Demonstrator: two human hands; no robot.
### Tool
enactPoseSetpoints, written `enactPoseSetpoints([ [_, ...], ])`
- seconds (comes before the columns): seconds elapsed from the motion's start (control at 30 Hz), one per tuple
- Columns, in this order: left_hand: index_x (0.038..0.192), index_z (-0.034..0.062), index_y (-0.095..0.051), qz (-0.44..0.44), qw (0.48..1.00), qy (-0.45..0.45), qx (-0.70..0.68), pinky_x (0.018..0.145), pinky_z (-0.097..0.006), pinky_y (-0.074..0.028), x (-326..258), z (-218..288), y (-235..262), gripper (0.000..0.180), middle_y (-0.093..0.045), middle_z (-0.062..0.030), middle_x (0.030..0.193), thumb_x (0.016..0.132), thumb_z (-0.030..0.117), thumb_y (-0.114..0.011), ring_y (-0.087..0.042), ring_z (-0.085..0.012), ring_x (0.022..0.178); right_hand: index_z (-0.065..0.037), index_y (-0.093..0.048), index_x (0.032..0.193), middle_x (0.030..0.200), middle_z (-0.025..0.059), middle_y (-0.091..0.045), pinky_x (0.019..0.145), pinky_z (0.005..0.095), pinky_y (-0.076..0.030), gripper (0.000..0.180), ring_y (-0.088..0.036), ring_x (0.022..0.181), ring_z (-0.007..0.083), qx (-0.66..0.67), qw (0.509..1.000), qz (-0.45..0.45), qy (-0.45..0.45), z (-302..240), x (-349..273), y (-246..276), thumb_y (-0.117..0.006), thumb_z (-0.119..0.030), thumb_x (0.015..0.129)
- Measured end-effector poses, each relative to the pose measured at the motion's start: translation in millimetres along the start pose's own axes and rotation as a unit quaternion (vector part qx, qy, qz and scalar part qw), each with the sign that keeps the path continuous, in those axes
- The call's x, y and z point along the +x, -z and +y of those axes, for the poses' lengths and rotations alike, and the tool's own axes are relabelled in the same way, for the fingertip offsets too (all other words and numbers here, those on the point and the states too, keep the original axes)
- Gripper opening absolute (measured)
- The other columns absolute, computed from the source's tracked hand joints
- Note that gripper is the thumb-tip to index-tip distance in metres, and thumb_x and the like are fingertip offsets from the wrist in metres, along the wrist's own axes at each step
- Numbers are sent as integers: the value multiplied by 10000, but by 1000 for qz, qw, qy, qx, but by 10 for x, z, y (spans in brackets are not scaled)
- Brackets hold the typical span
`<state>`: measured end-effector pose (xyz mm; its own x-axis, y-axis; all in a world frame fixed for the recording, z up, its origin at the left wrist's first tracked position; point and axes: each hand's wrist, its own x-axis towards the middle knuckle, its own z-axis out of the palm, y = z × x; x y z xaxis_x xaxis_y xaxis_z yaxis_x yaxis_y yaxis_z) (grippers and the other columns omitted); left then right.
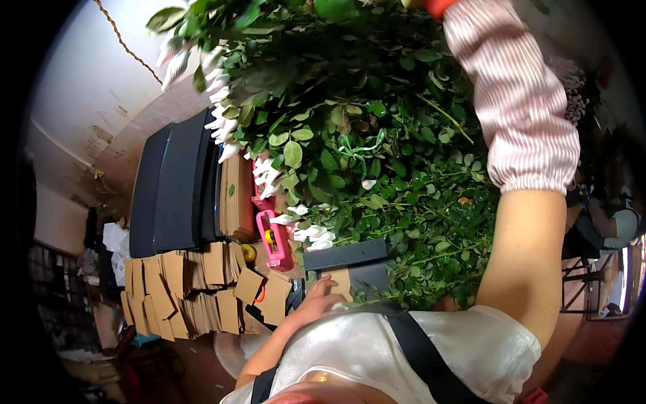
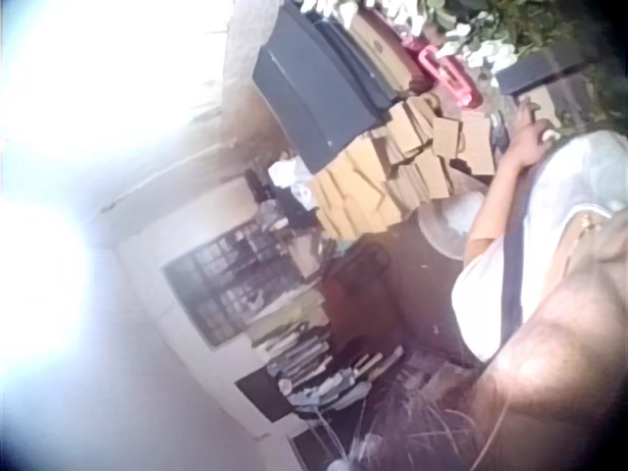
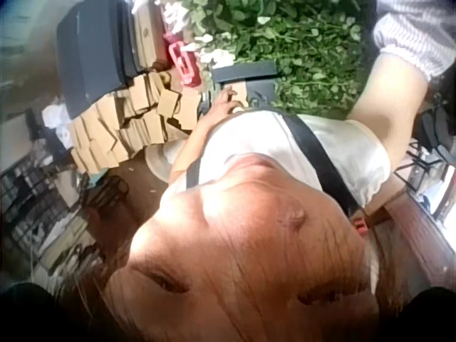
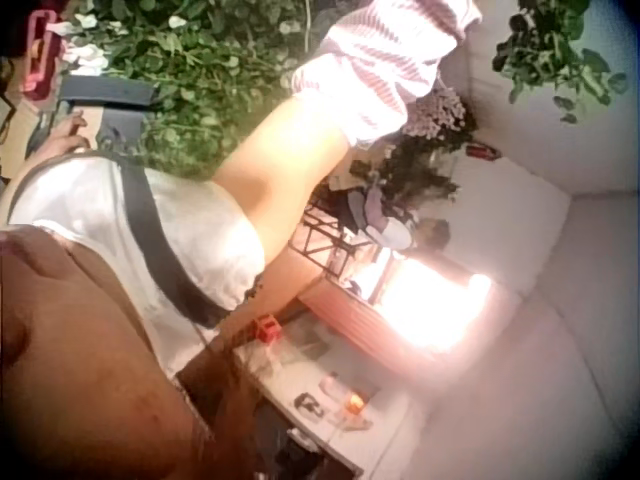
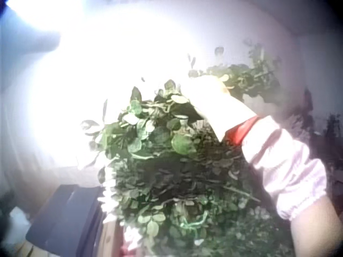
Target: The person arranges pink roses into a black box by hand and secures them with a tool while working at a table covered in green foliage.
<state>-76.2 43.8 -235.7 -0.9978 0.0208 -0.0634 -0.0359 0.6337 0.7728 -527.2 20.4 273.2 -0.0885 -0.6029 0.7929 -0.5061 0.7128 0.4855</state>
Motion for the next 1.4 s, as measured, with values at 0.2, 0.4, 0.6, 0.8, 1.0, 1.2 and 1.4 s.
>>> enactPoseSetpoints([
  [0.2, 1123, 172, -714, 7, 999, 41, -4, 1186, -549, -250, -140, 21, 34, 336, -454, -183, 1379, 809, 292, -729, -282, -448, 1445, -57, -721, 1023, 970, 151, -732, 817, 430, -584, 186, -721, 949, 313, 172, 938, -298, 51, -638, -1990, 41, -601, -151, 917],
  [0.4, 1083, 153, -740, 6, 1000, 22, 12, 1160, -528, -298, -44, -50, -17, 301, -480, -188, 1382, 807, 273, -732, -307, -446, 1427, -101, -686, 1188, 1171, 128, -702, 893, 405, -561, 415, -694, 1010, 333, 180, 792, -583, -5, -967, -3524, -399, -651, 12, 790],
  [0.6, 1072, 132, -740, 12, 1000, 0, 12, 1143, -505, -317, -14, -85, -19, 265, -488, -195, 1345, 859, 290, -737, -333, -448, 1404, -107, -696, 1156, 1147, 97, -699, 951, 415, -515, 375, -646, 1080, 314, 269, 934, -216, 88, -696, -4030, -186, -643, -46, 790],
  [0.8, 1048, 97, -749, 7, 999, 21, 25, 1117, -462, -346, -41, 29, 30, 276, -486, -180, 1339, 861, 299, -771, -373, -404, 1366, -118, -673, 1230, 1169, 141, -705, 918, 416, -542, 407, -671, 1030, 347, 345, 923, -133, -104, -562, -3839, 3, -628, -29, 836],
  [1.0, 1012, 99, -768, 27, 999, 0, 35, 1066, -436, -391, -41, 9, 73, 265, -507, -169, 1290, 843, 303, -787, -437, -371, 1284, -91, -691, 1178, 1205, 92, -708, 909, 446, -534, 420, -653, 1053, 308, 386, 907, -142, -91, -508, -3901, 216, -691, -31, 762],
  [1.2, 1002, 98, -782, 26, 999, -15, 18, 1049, -441, -402, -30, 28, 74, 285, -529, -170, 1262, 816, 311, -811, -452, -368, 1270, -91, -732, 1111, 1171, 109, -713, 876, 415, -545, 414, -657, 995, 320, 265, 886, -380, -14, -380, -4214, 275, -645, 44, 729],
  [1.4, 1024, 98, -779, 32, 999, -15, 38, 1057, -441, -402, -36, 2, 71, 332, -547, -178, 1286, 808, 347, -814, -485, -371, 1250, -114, -740, 1058, 1206, 95, -703, 914, 429, -554, 498, -675, 1052, 296, 343, 921, -184, 20, -195, -4150, 758, -621, 138, 645],
])
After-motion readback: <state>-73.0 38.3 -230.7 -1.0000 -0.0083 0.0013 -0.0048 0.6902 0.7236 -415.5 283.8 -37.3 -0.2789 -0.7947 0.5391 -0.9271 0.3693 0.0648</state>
